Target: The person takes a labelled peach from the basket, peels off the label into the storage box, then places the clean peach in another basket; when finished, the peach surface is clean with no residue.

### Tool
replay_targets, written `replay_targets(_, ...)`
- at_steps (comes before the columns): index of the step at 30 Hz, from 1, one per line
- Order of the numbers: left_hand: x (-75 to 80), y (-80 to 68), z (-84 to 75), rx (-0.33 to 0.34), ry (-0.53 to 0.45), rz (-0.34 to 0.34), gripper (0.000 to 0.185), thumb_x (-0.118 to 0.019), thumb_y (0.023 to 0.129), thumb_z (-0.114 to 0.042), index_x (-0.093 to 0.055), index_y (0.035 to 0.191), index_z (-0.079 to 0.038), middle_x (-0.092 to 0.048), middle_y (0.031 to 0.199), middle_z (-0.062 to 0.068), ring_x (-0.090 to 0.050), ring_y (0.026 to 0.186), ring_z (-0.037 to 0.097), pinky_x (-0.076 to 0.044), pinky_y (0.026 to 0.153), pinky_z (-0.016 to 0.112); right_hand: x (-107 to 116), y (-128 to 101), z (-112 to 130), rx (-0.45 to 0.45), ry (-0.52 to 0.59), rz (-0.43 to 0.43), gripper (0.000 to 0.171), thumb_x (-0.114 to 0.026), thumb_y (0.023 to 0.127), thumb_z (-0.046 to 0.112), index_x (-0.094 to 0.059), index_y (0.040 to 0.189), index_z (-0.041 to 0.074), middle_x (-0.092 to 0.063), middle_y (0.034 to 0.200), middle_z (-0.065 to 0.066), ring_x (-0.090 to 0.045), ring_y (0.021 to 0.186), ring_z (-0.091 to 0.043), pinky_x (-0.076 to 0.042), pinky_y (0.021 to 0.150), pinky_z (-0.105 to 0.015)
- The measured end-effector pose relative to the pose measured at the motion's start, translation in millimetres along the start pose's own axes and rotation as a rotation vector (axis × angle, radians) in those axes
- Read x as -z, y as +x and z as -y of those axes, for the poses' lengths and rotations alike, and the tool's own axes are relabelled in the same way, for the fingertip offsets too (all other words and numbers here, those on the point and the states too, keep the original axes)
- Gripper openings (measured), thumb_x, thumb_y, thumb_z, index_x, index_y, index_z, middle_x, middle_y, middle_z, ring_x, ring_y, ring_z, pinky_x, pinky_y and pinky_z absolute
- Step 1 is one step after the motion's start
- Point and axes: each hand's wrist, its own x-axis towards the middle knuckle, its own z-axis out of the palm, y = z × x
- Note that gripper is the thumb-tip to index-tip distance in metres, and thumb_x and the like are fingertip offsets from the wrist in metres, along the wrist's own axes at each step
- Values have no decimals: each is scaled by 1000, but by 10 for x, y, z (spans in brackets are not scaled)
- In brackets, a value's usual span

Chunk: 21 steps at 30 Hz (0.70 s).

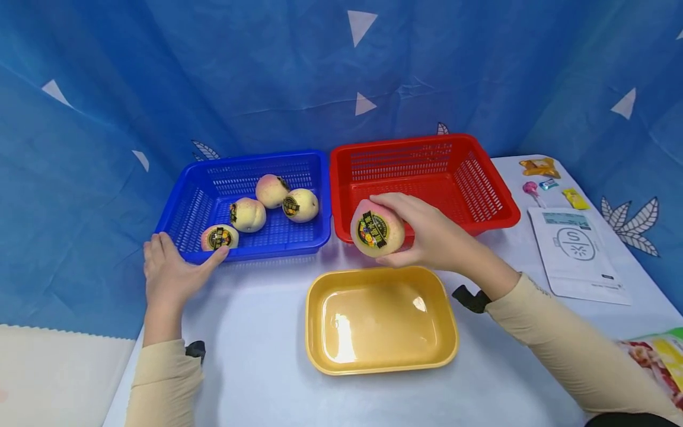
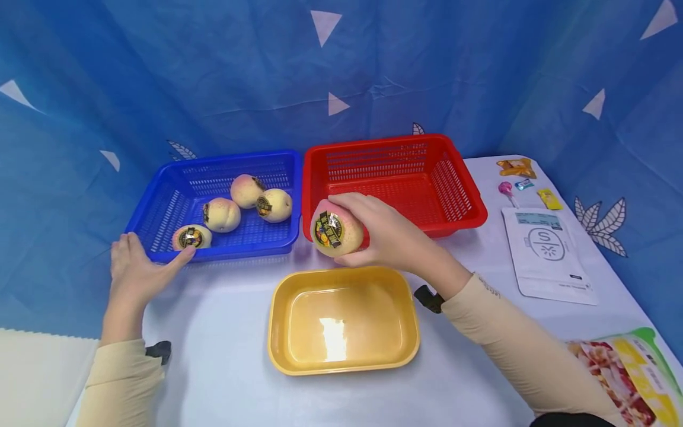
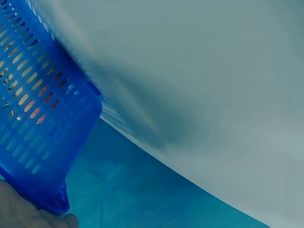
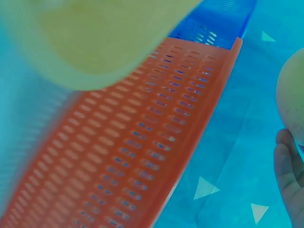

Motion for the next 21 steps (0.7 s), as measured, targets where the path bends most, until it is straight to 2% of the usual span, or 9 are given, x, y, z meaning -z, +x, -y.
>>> replay_targets(8,0,-19,-20,-4,-4,-23,134,-56,78,-81,20,154,-1,19,162,27,22,149,46,7,118,68,-38,-283,-6,-15,-23,-27,94,-92,68,31,-44,147,15,-53,143,-2,-51,130,-18,-54,99,-43)
replay_targets(13,6,-74,-100,-43,3,-89,129,-56,80,-79,15,156,-4,16,163,25,21,150,44,7,119,67,-79,-397,-40,-39,-31,-30,94,-92,68,33,-45,147,14,-53,142,-4,-52,129,-21,-54,99,-47)
replay_targets(15,17,-120,-186,-73,-2,-136,122,-58,83,-75,8,158,-5,11,165,24,18,151,44,4,119,68,-92,-426,-56,-47,-27,-36,93,-91,68,33,-45,146,13,-54,142,-5,-52,129,-22,-54,99,-48)
replay_targets(18,35,-235,-405,-139,-26,-219,106,-61,88,-63,-6,160,-8,-2,166,23,8,153,43,-6,118,70,-109,-455,-78,-64,-25,-44,93,-91,68,35,-45,146,13,-53,142,-5,-52,129,-22,-54,99,-47)
replay_targets(21,26,-379,-691,-264,-93,-301,85,-65,92,-45,-25,158,-9,-23,162,23,-13,152,44,-19,117,69,-115,-477,-86,-83,-20,-54,94,-92,68,35,-45,147,14,-53,142,-4,-52,129,-21,-55,97,-47)
